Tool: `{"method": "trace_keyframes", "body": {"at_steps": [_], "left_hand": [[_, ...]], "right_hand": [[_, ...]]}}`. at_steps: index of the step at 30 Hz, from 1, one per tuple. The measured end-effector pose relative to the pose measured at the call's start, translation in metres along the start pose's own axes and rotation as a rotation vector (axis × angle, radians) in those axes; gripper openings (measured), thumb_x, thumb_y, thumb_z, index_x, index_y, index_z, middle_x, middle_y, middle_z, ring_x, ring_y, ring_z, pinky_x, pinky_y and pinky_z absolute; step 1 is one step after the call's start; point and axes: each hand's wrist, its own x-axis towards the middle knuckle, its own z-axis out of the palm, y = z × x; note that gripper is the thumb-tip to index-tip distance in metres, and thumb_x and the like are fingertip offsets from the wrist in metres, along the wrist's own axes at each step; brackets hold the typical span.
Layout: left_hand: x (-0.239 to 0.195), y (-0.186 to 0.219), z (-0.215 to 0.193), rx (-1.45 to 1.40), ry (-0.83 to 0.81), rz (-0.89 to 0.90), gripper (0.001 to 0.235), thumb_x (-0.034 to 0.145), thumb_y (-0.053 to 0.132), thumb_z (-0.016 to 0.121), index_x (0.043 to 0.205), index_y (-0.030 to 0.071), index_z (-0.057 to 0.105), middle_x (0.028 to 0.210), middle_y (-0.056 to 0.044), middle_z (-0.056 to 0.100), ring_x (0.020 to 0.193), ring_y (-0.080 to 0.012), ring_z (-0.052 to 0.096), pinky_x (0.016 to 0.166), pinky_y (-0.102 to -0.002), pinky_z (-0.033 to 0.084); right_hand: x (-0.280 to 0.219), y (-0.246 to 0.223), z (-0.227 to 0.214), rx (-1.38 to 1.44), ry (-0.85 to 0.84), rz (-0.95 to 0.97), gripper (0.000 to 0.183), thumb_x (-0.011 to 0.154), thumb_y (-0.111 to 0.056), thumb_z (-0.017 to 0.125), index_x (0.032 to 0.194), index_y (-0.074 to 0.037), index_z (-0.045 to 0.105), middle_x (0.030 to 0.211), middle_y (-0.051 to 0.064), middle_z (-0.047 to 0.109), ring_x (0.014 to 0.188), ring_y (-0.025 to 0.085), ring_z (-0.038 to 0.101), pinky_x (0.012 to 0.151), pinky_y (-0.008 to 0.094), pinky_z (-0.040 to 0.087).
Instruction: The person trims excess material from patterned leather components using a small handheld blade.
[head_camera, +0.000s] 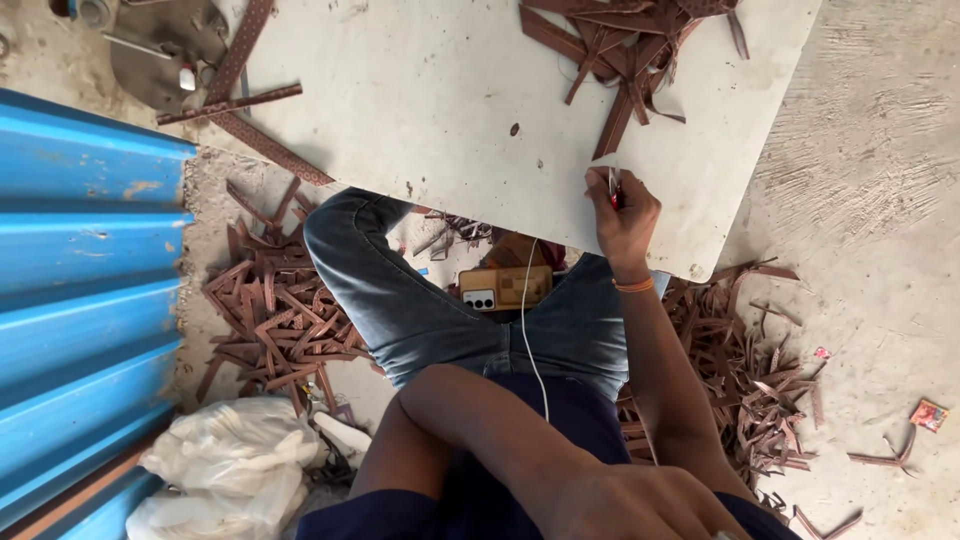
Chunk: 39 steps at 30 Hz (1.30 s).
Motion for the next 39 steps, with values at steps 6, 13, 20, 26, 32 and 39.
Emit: {"method": "trace_keyframes", "body": {"at_steps": [6,13,20,26,32,39], "left_hand": [[0.006,0.002,0.000,0.088,0.054,0.165,0.032,0.111,0.024,0.042,0.120,-0.002,0.059,0.104,-0.021,0.067,0.091,-0.0344,0.071,0.100,-0.058,0.059],[0.009,0.011,-0.022,0.150,-0.004,0.134,0.030,0.111,0.026,0.045,0.118,0.003,0.063,0.102,-0.016,0.069,0.088,-0.0308,0.074,0.096,-0.062,0.064],[0.072,0.040,-0.063,0.241,-0.031,-0.383,0.028,0.109,0.008,0.055,0.135,-0.003,0.061,0.124,-0.016,0.072,0.109,-0.0238,0.075,0.085,-0.036,0.067],[0.045,0.037,-0.091,0.257,0.249,-0.319,0.023,0.113,-0.006,0.056,0.134,-0.006,0.065,0.131,-0.019,0.070,0.106,-0.0222,0.077,0.091,-0.033,0.067],[0.042,0.038,-0.101,0.291,0.255,-0.274,0.021,0.109,-0.004,0.062,0.129,-0.006,0.066,0.127,-0.022,0.070,0.105,-0.0231,0.077,0.096,-0.035,0.066],[0.042,0.036,-0.105,0.399,0.234,-0.222,0.021,0.105,-0.003,0.065,0.126,-0.004,0.067,0.119,-0.021,0.074,0.106,-0.0244,0.076,0.096,-0.038,0.066]], "right_hand": [[0.000,-0.004,-0.001,-0.003,-0.007,-0.005,0.016,0.102,-0.017,0.074,0.104,-0.002,0.078,0.077,0.006,0.073,0.064,0.008,0.064,0.057,0.025,0.045],[-0.001,-0.004,0.000,-0.009,-0.004,-0.012,0.017,0.103,-0.019,0.075,0.103,-0.002,0.078,0.076,0.006,0.072,0.065,0.008,0.063,0.058,0.026,0.045],[0.001,-0.009,-0.002,0.003,0.006,-0.016,0.018,0.102,-0.019,0.073,0.103,-0.001,0.077,0.078,0.008,0.074,0.071,0.010,0.070,0.062,0.026,0.050],[-0.001,-0.003,0.001,0.017,0.002,-0.022,0.019,0.102,-0.019,0.074,0.103,-0.001,0.076,0.078,0.008,0.073,0.069,0.011,0.069,0.061,0.027,0.050],[0.000,-0.004,0.001,0.009,0.004,-0.021,0.018,0.102,-0.019,0.074,0.103,-0.001,0.076,0.077,0.008,0.073,0.068,0.011,0.069,0.060,0.027,0.049],[0.000,-0.007,0.000,0.017,-0.002,-0.006,0.019,0.102,-0.019,0.074,0.103,0.000,0.076,0.077,0.009,0.072,0.070,0.013,0.071,0.061,0.027,0.050]]}}
